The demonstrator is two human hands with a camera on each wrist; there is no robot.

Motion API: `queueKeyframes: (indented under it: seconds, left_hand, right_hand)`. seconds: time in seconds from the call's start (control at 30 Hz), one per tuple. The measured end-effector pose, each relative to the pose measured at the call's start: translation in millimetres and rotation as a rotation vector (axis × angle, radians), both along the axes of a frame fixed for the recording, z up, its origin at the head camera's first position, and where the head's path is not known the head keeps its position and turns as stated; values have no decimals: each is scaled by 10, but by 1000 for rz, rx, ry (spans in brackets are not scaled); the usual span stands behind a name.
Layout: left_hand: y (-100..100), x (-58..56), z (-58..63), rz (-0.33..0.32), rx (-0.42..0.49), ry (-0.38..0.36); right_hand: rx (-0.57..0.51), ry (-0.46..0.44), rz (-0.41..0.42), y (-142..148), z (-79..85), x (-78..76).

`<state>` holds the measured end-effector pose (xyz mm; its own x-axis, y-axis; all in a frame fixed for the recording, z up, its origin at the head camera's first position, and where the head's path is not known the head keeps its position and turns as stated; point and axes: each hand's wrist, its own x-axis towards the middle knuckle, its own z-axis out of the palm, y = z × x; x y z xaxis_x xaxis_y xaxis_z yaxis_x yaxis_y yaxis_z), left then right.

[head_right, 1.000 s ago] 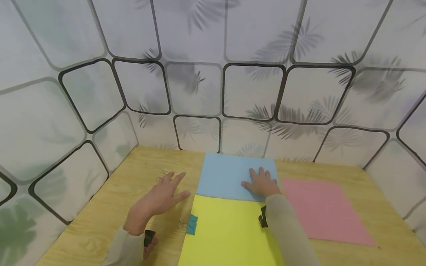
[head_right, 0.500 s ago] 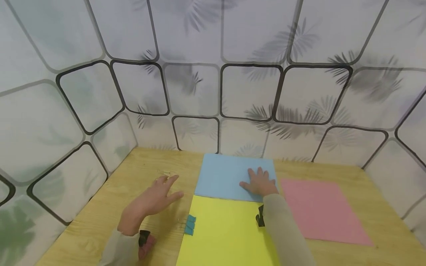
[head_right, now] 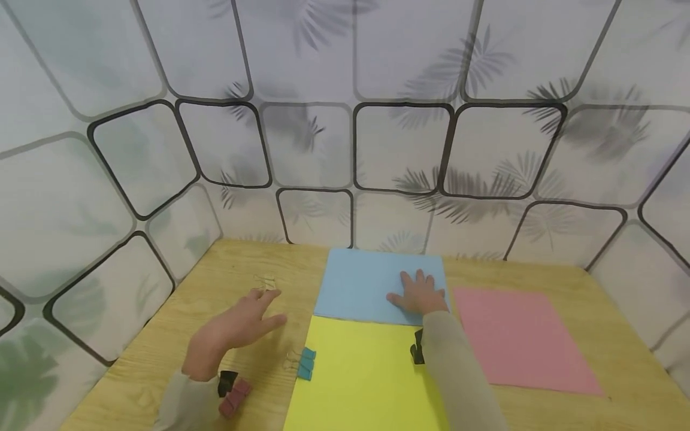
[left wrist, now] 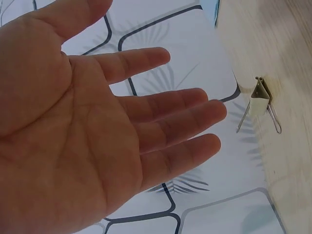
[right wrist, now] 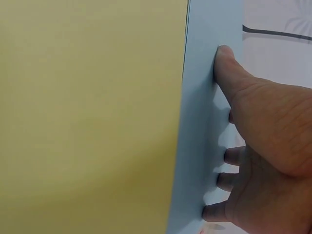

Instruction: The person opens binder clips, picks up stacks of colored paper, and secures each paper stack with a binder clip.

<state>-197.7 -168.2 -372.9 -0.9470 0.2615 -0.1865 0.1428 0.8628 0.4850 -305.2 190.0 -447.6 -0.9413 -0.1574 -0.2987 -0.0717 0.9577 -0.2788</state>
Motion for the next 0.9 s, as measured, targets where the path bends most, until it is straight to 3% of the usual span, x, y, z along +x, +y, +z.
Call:
queueKeyframes:
  seconds: [0.27,0.57,0.9]
  left_hand:
    - [-131,28,-38,-57,-41,-45]
    - [-424,120,-107,-126,-68,-185]
    - [-408,70,-87,-169,-56,-204]
  right_hand:
    - [-3,-13,-15,-62,8,23]
    - [-13,-2,9,-91,24,17]
    - [-6,5,-13,-38,63,41]
